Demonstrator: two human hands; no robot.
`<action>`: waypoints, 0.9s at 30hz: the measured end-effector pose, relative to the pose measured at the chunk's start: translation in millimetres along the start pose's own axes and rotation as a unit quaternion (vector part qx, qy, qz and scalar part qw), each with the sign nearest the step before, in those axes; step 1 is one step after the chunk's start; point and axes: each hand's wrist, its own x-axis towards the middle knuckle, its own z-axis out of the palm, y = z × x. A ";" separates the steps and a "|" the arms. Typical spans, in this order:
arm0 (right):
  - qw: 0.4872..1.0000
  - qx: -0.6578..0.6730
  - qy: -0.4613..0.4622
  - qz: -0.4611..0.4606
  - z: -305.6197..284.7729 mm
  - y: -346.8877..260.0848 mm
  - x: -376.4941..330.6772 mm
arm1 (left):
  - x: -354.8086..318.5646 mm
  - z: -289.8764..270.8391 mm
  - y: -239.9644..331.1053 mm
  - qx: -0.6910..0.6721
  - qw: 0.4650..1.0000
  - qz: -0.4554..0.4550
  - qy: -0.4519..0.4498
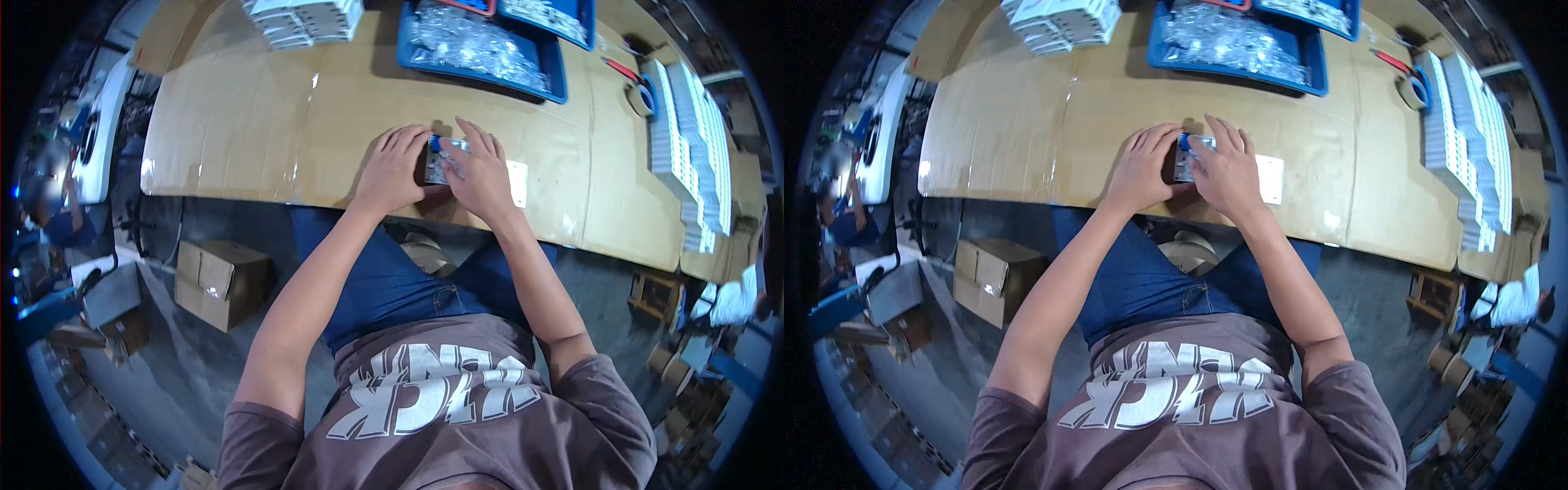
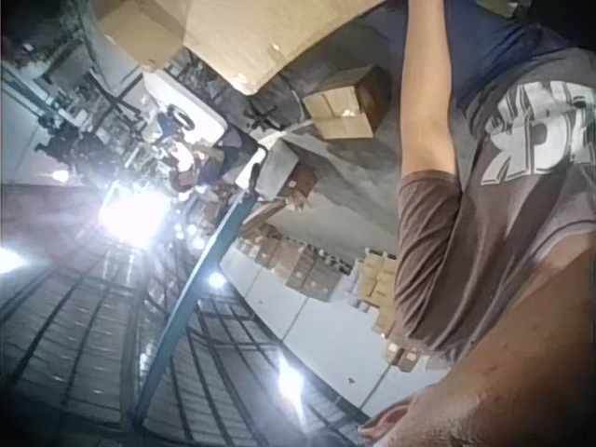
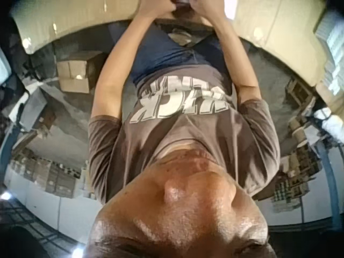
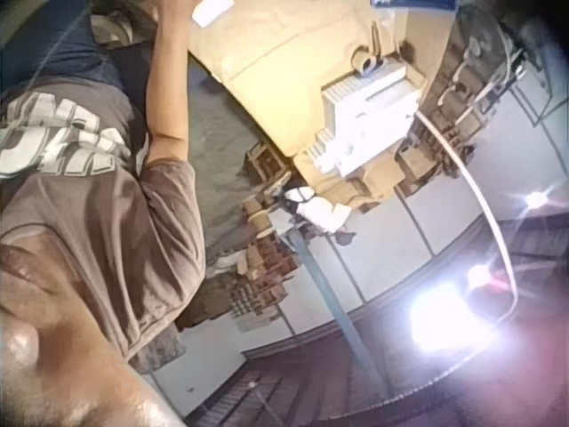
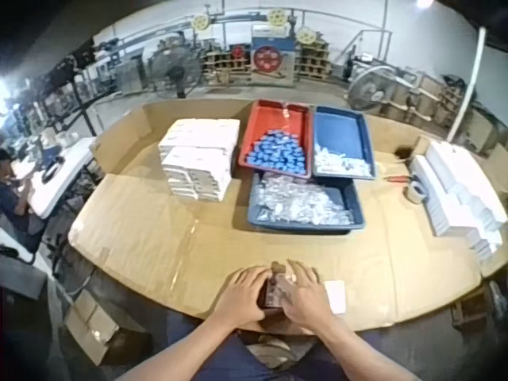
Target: Assembling, filling, and stacking small white electronics boxes at a factory workstation.
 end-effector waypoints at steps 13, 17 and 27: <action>0.933 0.030 0.039 0.358 -36.2 32.5 -74.1 | -0.6 -0.7 3.7 0.041 0.999 0.015 0.000; 0.886 0.308 0.099 0.333 -26.4 42.3 -82.2 | -17.0 12.0 16.5 -0.476 0.868 -0.121 0.070; 0.575 0.711 0.197 0.353 -59.3 35.1 -74.2 | -34.0 -7.2 99.8 -0.839 0.481 -0.228 0.112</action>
